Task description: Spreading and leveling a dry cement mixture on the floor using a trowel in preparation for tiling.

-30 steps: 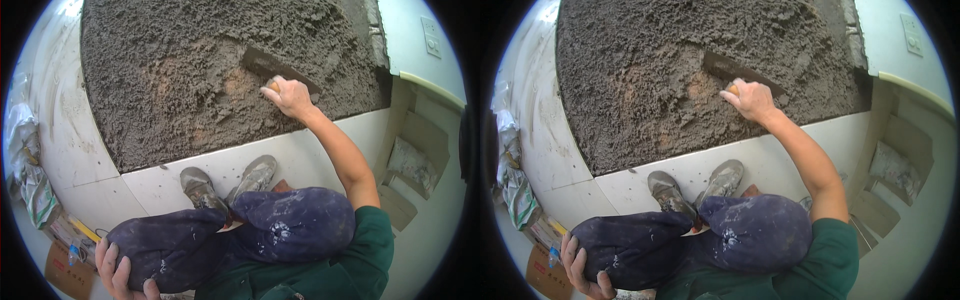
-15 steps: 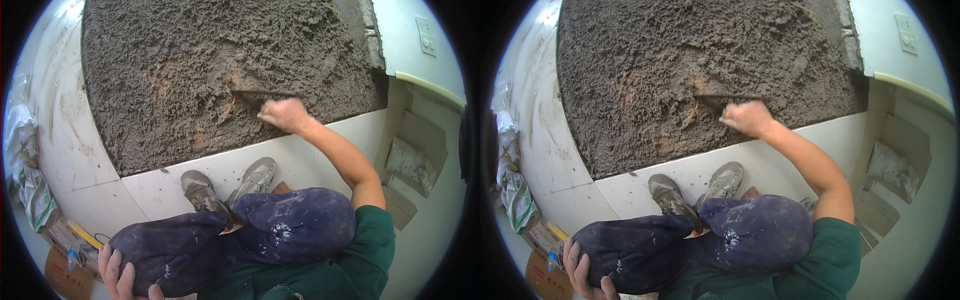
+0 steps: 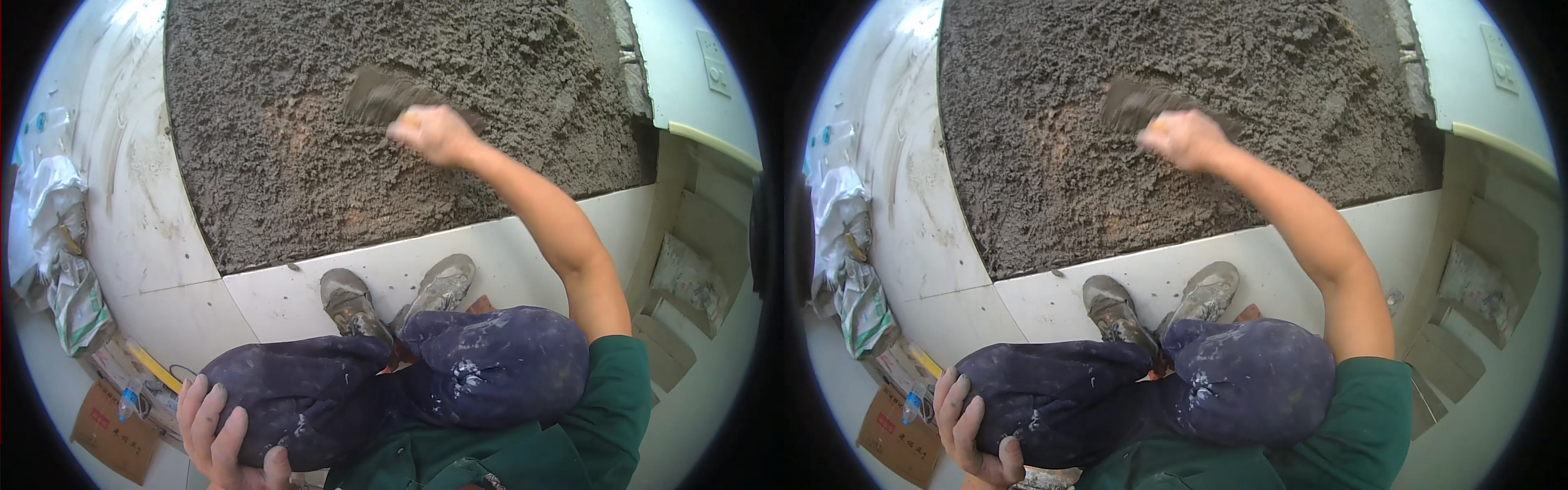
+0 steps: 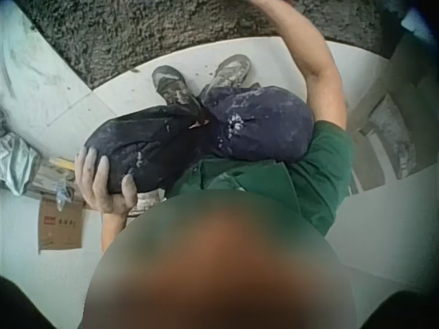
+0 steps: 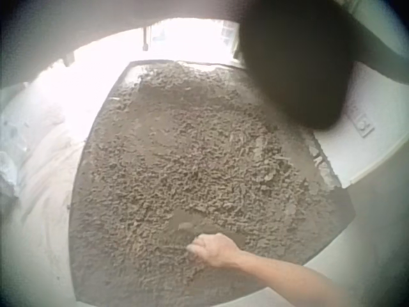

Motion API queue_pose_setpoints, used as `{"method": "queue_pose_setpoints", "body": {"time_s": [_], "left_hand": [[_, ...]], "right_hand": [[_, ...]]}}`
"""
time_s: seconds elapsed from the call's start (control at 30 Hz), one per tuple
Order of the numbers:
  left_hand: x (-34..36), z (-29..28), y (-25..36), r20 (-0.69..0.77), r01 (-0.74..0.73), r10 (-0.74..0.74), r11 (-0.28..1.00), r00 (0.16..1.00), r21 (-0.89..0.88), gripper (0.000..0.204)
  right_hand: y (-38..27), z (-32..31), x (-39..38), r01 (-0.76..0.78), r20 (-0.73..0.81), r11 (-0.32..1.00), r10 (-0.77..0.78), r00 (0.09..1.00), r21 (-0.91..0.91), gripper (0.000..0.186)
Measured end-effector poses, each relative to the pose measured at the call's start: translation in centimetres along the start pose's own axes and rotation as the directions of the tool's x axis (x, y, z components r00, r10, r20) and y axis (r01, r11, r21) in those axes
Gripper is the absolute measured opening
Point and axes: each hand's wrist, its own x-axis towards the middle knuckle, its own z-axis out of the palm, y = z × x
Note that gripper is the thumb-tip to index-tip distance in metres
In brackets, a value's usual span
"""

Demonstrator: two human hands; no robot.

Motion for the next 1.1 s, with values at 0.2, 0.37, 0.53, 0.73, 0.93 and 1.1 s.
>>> {"method": "queue_pose_setpoints", "body": {"time_s": [0.2,0.37,0.53,0.73,0.93,1.1], "left_hand": [[-0.5,1.0,-0.7,0.012,0.064,-0.064,0.998,0.998,0.024,0.047],[-0.9,0.3,-0.9,-0.007,0.101,-0.101,0.992,0.995,0.079,0.048],[-0.5,-0.2,-0.6,-0.055,0.048,-0.048,0.999,0.997,-0.006,0.041],[1.6,1.2,-1.5,0.012,0.012,-0.012,1.0,1.0,0.029,0.047],[0.9,0.4,-2.1,0.002,0.014,-0.014,0.999,1.0,0.032,0.045],[1.6,1.0,-1.1,-0.043,0.017,-0.016,0.999,0.999,0.033,0.044]], "right_hand": [[4.3,-3.0,5.5,-0.101,-0.369,0.941,-0.027,0.929,-0.322,0.04],[-0.6,3.7,1.3,0.309,-0.043,0.874,-0.349,0.936,-0.375,0.015],[5.7,-0.8,-4.2,-0.467,-0.572,0.882,0.353,0.741,-0.06,0.041],[2.4,3.1,-2.6,-0.248,-0.322,0.968,0.227,0.919,-0.025,0.04],[-3.9,2.7,-7.3,-0.021,-0.006,0.995,0.022,1.0,0.102,0.04],[-5.8,1.5,0.1,0.283,0.372,0.959,-0.261,0.891,-0.006,0.032]]}}
